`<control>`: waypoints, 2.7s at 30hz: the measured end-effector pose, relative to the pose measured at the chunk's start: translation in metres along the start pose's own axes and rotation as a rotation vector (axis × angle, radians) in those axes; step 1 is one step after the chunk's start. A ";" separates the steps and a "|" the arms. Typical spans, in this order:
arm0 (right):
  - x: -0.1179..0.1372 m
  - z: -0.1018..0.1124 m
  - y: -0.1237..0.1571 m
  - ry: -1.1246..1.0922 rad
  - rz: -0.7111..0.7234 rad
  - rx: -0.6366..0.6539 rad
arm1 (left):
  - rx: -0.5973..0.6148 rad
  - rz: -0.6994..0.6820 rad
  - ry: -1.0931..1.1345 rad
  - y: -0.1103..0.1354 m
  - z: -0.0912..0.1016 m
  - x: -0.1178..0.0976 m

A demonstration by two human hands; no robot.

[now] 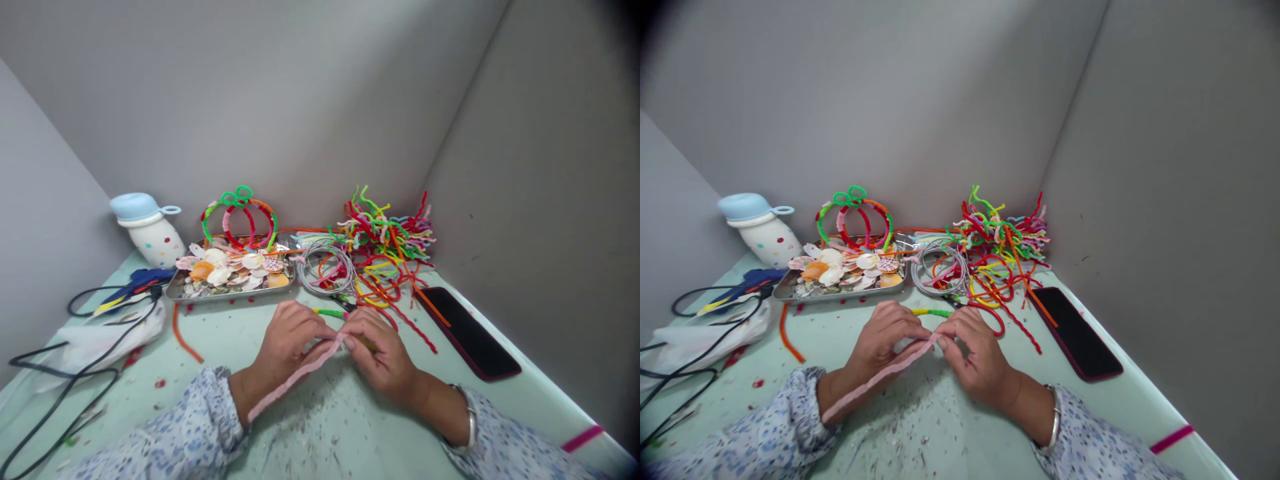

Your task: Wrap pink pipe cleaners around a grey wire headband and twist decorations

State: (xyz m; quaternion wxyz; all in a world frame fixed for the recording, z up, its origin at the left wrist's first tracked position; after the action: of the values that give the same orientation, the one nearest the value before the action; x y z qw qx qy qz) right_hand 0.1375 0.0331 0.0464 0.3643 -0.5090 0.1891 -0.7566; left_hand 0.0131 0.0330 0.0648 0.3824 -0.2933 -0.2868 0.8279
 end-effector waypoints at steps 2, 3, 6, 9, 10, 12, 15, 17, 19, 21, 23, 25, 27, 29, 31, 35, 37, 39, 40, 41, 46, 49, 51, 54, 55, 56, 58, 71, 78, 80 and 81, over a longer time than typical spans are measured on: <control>0.000 0.000 0.000 0.005 0.006 0.000 | -0.005 0.012 0.009 0.000 0.000 0.001; 0.001 0.000 0.000 0.008 0.009 0.000 | -0.006 0.024 0.016 0.001 0.000 0.001; 0.002 0.000 0.000 0.015 0.015 -0.005 | -0.005 0.041 0.049 0.001 -0.001 0.002; 0.003 0.001 -0.001 0.021 0.016 -0.016 | 0.009 0.060 0.089 0.001 -0.001 0.001; 0.003 0.001 -0.001 0.022 0.018 -0.016 | 0.012 0.076 0.100 0.001 -0.001 0.001; 0.004 0.001 -0.002 0.023 0.026 -0.011 | 0.016 0.138 0.128 0.002 -0.002 0.005; 0.004 0.000 -0.001 0.028 0.037 -0.002 | 0.012 0.236 0.216 0.004 -0.005 0.011; 0.004 -0.001 0.000 0.032 0.043 0.003 | -0.006 0.276 0.301 0.005 -0.006 0.013; 0.004 -0.002 0.001 0.034 0.051 0.011 | -0.021 0.323 0.373 0.006 -0.007 0.016; 0.005 -0.002 0.001 0.040 0.057 0.015 | -0.009 0.375 0.416 0.007 -0.010 0.019; 0.005 -0.002 0.001 0.048 0.060 0.015 | 0.028 0.426 0.438 0.009 -0.014 0.022; 0.005 -0.002 0.000 0.051 0.065 0.015 | 0.053 0.463 0.447 0.011 -0.017 0.024; 0.006 -0.002 0.001 0.052 0.073 0.017 | 0.059 0.486 0.434 0.012 -0.017 0.026; 0.006 -0.003 0.001 0.055 0.084 0.021 | 0.056 0.486 0.406 0.013 -0.016 0.026; 0.006 -0.003 0.001 0.063 0.089 0.028 | 0.059 0.476 0.377 0.013 -0.015 0.026; 0.006 -0.002 0.001 0.082 0.075 0.015 | 0.006 0.443 0.295 0.012 -0.010 0.024; 0.006 -0.001 0.001 0.087 0.066 0.006 | -0.012 0.437 0.287 0.012 -0.009 0.024; 0.005 -0.001 0.001 0.086 0.058 0.006 | -0.004 0.436 0.305 0.012 -0.011 0.025; 0.004 -0.002 0.001 0.086 0.055 0.010 | 0.000 0.436 0.309 0.012 -0.011 0.025; 0.004 -0.002 0.002 0.085 0.057 0.015 | 0.006 0.434 0.307 0.012 -0.012 0.025; 0.002 -0.005 0.004 0.083 0.080 0.023 | 0.077 0.470 0.286 0.012 -0.014 0.026; 0.003 -0.006 0.005 0.091 0.088 0.031 | 0.103 0.484 0.291 0.011 -0.015 0.026; 0.004 -0.007 0.005 0.098 0.096 0.039 | 0.117 0.489 0.303 0.010 -0.016 0.025; 0.004 -0.007 0.004 0.101 0.095 0.046 | 0.132 0.513 0.311 0.011 -0.018 0.027; 0.003 -0.007 0.004 0.100 0.087 0.042 | 0.135 0.517 0.312 0.012 -0.018 0.027; 0.002 -0.006 0.004 0.099 0.077 0.033 | 0.134 0.519 0.313 0.012 -0.018 0.028; 0.000 -0.004 0.003 0.100 0.055 0.016 | 0.128 0.518 0.315 0.011 -0.019 0.029; -0.001 -0.010 0.004 0.082 0.037 0.068 | 0.154 0.527 0.246 0.013 -0.023 0.029; 0.000 -0.011 0.001 0.133 0.050 0.050 | 0.184 0.526 0.246 0.014 -0.026 0.028; 0.002 -0.012 0.001 0.138 0.067 0.055 | 0.183 0.528 0.248 0.015 -0.027 0.028; 0.002 -0.012 0.001 0.139 0.069 0.053 | 0.185 0.529 0.251 0.015 -0.027 0.028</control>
State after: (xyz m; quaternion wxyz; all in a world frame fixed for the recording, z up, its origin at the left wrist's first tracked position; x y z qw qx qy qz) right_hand 0.1270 0.0296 0.0421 0.3898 -0.4385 0.2113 -0.7818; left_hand 0.0103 0.0544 0.0285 0.2111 -0.4219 -0.0744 0.8786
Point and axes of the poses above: each hand's wrist, its own y-axis away from the middle knuckle, its own z-axis out of the back of the hand, x = y × z, the point moved 9 cm from there along -y, towards the middle knuckle, and after that the axes turned 8 degrees about -y, right-handed, at the moved point
